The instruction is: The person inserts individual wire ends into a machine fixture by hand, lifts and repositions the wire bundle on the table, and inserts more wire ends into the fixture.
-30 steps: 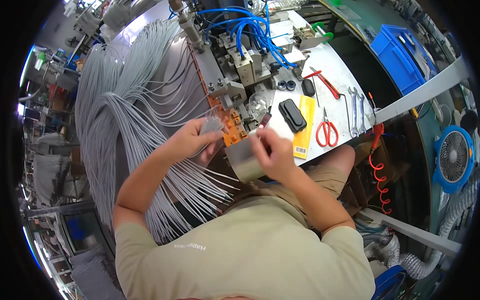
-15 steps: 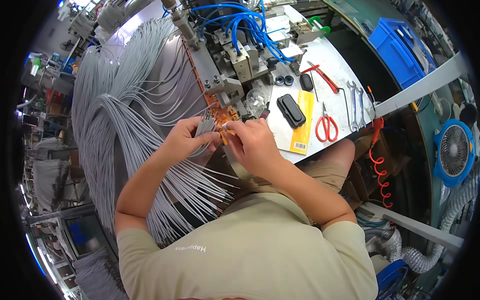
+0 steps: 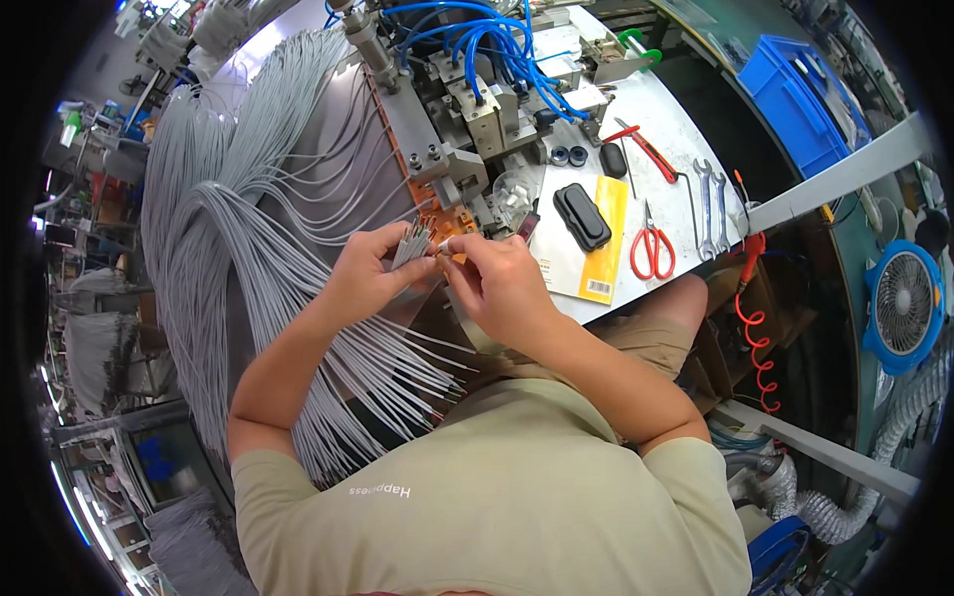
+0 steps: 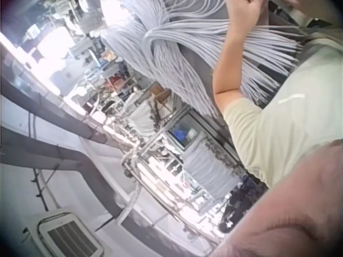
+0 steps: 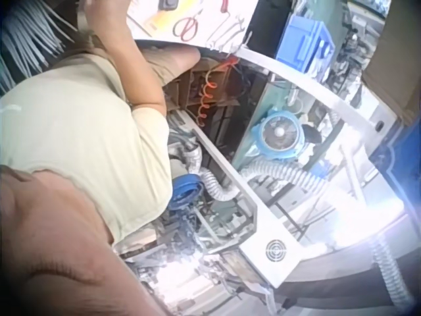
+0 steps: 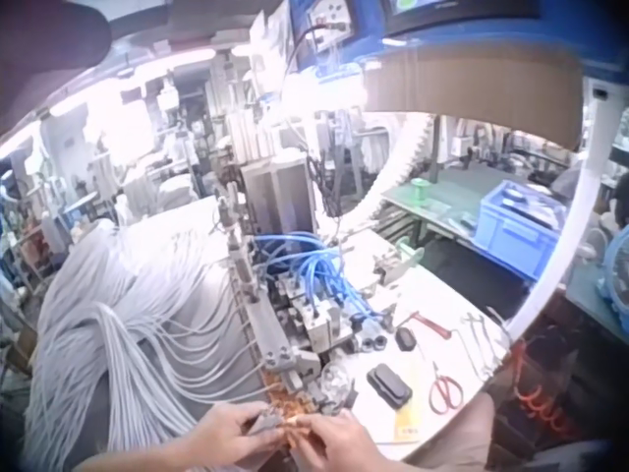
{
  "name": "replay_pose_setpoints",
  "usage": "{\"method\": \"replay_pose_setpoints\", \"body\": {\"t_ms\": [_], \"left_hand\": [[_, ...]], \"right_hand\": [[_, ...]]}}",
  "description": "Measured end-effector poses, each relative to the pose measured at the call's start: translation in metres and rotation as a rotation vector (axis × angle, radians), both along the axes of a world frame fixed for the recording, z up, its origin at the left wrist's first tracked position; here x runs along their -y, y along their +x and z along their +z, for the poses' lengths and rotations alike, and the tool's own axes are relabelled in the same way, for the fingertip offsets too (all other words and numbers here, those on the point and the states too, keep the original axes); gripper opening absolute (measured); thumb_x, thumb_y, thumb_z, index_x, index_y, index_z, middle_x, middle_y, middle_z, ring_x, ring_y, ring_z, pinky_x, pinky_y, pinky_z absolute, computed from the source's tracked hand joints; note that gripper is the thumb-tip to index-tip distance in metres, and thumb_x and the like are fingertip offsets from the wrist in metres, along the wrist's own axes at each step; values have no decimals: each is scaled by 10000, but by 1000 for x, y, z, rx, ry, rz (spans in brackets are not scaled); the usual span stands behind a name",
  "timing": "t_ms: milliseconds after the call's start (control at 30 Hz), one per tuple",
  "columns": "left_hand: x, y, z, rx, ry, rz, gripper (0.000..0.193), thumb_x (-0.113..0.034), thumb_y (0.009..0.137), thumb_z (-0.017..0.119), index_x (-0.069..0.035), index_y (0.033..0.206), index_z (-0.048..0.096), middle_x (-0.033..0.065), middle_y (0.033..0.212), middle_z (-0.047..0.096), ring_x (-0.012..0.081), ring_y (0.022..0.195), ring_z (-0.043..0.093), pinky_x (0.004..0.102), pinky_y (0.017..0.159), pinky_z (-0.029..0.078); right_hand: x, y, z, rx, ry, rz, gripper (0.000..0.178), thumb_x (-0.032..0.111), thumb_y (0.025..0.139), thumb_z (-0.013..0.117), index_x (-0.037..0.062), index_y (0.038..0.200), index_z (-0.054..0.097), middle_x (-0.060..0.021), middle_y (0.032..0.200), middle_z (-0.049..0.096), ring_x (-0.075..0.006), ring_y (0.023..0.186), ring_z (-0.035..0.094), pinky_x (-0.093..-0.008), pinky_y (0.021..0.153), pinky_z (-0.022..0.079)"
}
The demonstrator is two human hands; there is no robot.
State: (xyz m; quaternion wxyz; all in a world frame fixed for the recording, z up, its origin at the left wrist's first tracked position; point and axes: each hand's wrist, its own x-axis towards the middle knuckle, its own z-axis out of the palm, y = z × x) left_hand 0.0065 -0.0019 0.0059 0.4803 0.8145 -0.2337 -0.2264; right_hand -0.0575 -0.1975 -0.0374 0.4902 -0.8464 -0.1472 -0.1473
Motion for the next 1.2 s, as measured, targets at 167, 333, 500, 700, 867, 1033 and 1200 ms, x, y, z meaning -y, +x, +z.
{"method": "replay_pose_setpoints", "body": {"t_ms": [167, 333, 500, 700, 867, 1033, 1200], "left_hand": [[1, -2, -1, 59, -16, -1, 142, -104, 900, 711, 17, 936, 646, 47, 761, 688, 67, 715, 655, 234, 652, 513], [1, -3, -1, 89, 19, -23, 124, -95, 905, 698, 13, 919, 639, 48, 756, 687, 61, 715, 641, 238, 653, 510], [-1, -4, -7, -67, -120, -25, 129, -102, 936, 654, 5, 1007, 641, 48, 779, 679, 84, 701, 627, 262, 648, 504], [-3, 1, -6, -24, -110, -144, 154, -85, 963, 611, 4, 1087, 631, 31, 818, 678, 100, 733, 642, 294, 645, 511], [4, -13, 3, 142, -67, -36, 151, -88, 949, 638, 16, 1057, 629, 78, 852, 691, 140, 744, 668, 274, 679, 522], [3, -24, 17, 518, 80, -79, 246, -89, 891, 686, 8, 1111, 638, 123, 894, 687, 245, 749, 684, 295, 691, 534], [-2, -3, 1, 386, 259, -201, 270, -86, 830, 727, -16, 1084, 667, 120, 1006, 698, 296, 819, 691, 331, 705, 552]], "right_hand": [[0, 1, -4, -20, 50, 10, 110, 40, 911, 665, 3, 1007, 627, -62, 624, 656, -135, 484, 575, -280, 524, 418], [0, 3, -3, -131, 129, 31, 107, 51, 928, 654, -11, 1002, 611, -63, 616, 638, -117, 489, 570, -265, 482, 405], [6, 8, 0, -239, 206, 149, 98, 53, 921, 663, -3, 961, 593, -48, 652, 603, -146, 535, 560, -287, 528, 406], [13, 14, -7, 144, 13, 120, 131, 96, 874, 699, 43, 915, 587, -71, 714, 599, -251, 619, 550, -349, 675, 396], [14, 24, -9, 204, -96, 8, 141, 107, 908, 689, 28, 895, 573, -51, 713, 550, -190, 620, 521, -316, 630, 396], [28, 36, -33, -407, 342, -228, 158, 140, 945, 663, 35, 885, 561, 17, 707, 542, -66, 620, 475, -246, 574, 371], [22, 39, -43, -423, 460, -79, 187, 166, 958, 643, 6, 901, 564, -34, 712, 607, -79, 634, 521, -259, 569, 425]]}}
